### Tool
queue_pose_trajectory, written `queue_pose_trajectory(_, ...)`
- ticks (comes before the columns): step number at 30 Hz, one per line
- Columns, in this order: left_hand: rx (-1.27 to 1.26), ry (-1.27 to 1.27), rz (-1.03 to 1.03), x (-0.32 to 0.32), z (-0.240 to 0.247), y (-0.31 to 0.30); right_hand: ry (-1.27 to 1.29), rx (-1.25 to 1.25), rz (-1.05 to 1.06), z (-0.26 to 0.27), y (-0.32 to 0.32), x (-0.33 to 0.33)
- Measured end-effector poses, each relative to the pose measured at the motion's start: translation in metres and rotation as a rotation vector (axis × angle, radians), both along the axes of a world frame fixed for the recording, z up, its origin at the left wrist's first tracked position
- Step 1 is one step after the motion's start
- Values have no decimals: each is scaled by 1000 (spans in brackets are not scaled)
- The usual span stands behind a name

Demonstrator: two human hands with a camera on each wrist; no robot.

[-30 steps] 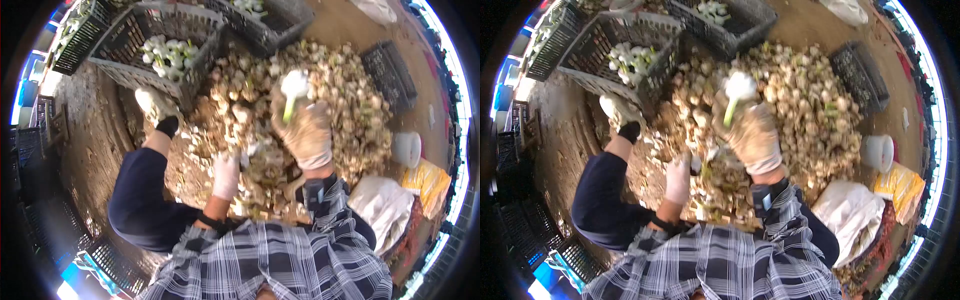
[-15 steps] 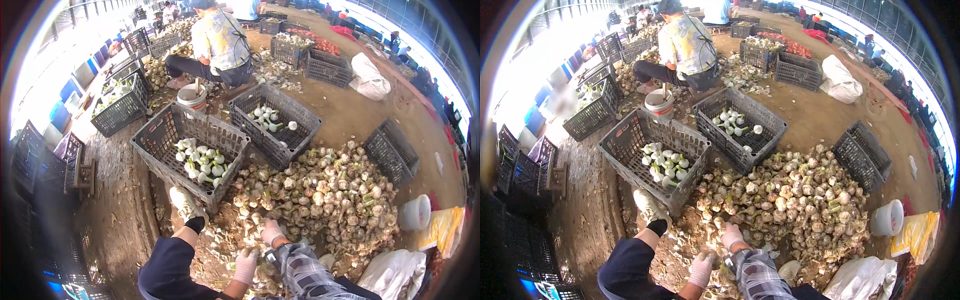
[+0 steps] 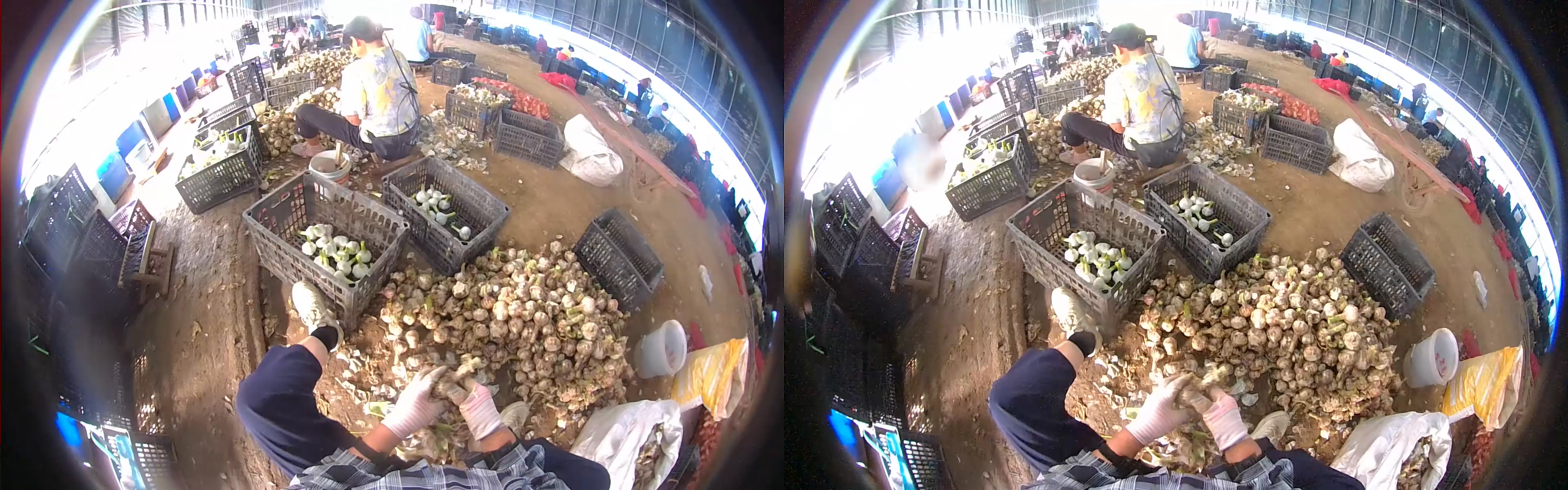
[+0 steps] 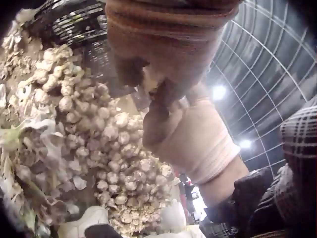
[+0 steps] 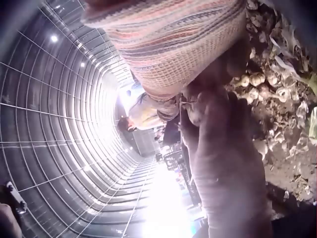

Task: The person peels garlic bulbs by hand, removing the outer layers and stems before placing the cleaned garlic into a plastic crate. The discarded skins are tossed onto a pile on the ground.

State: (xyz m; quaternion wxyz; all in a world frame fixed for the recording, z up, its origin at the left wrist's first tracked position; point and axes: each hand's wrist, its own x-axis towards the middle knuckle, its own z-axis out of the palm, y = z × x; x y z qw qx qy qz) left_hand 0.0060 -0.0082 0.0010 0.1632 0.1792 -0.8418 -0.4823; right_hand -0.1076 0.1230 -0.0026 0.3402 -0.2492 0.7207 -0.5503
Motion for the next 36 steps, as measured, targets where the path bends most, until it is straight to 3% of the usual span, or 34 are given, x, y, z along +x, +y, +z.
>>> queue_pose_trajectory(2, -57, 34, -29, 6, 10, 6, -189, -146, -78, 3, 0, 11)
queue_pose_trajectory(5, -159, 82, -83, 9, 30, 7, -134, -53, -94, 35, 9, 25)
queue_pose_trajectory(8, -303, 106, -124, 15, 33, 10, 50, -168, -27, 6, 18, 21)
queue_pose_trajectory(10, -334, 94, -106, 18, 45, 14, -72, -115, -43, 30, 22, 24)
queue_pose_trajectory(13, -336, 94, -117, 18, 47, 14, 0, -154, -8, 24, 28, 24)
queue_pose_trajectory(16, -228, 81, -112, 23, 56, 15, 703, -130, 155, 26, 36, 19)
queue_pose_trajectory(19, -82, 92, -111, 28, 63, 16, 131, -65, 6, 45, 36, 27)
queue_pose_trajectory(22, 214, 65, -133, 32, 61, 14, 67, -200, 6, 43, 38, 28)
queue_pose_trajectory(25, 664, -34, -142, 33, 62, 13, 193, -109, -82, 38, 36, 35)
queue_pose_trajectory(26, 787, -38, -152, 33, 52, 10, -15, -206, -175, 45, 31, 42)
queue_pose_trajectory(29, 1236, 74, -160, 30, 20, 6, -5, -280, -108, 27, 32, 34)
queue_pose_trajectory(30, 1174, 88, -162, 32, 23, 6, -130, -378, -61, 44, 31, 35)
queue_pose_trajectory(31, 1114, 106, -169, 32, 29, 7, -397, -280, -70, 55, 34, 34)
queue_pose_trajectory(34, 1098, 88, -258, 31, 22, 5, -34, -247, -49, 26, 33, 34)
queue_pose_trajectory(35, 1070, 14, -166, 34, 32, 8, 142, -175, -20, 21, 30, 30)
queue_pose_trajectory(36, 895, -15, -76, 31, 37, 14, 23, -269, -82, 19, 31, 29)
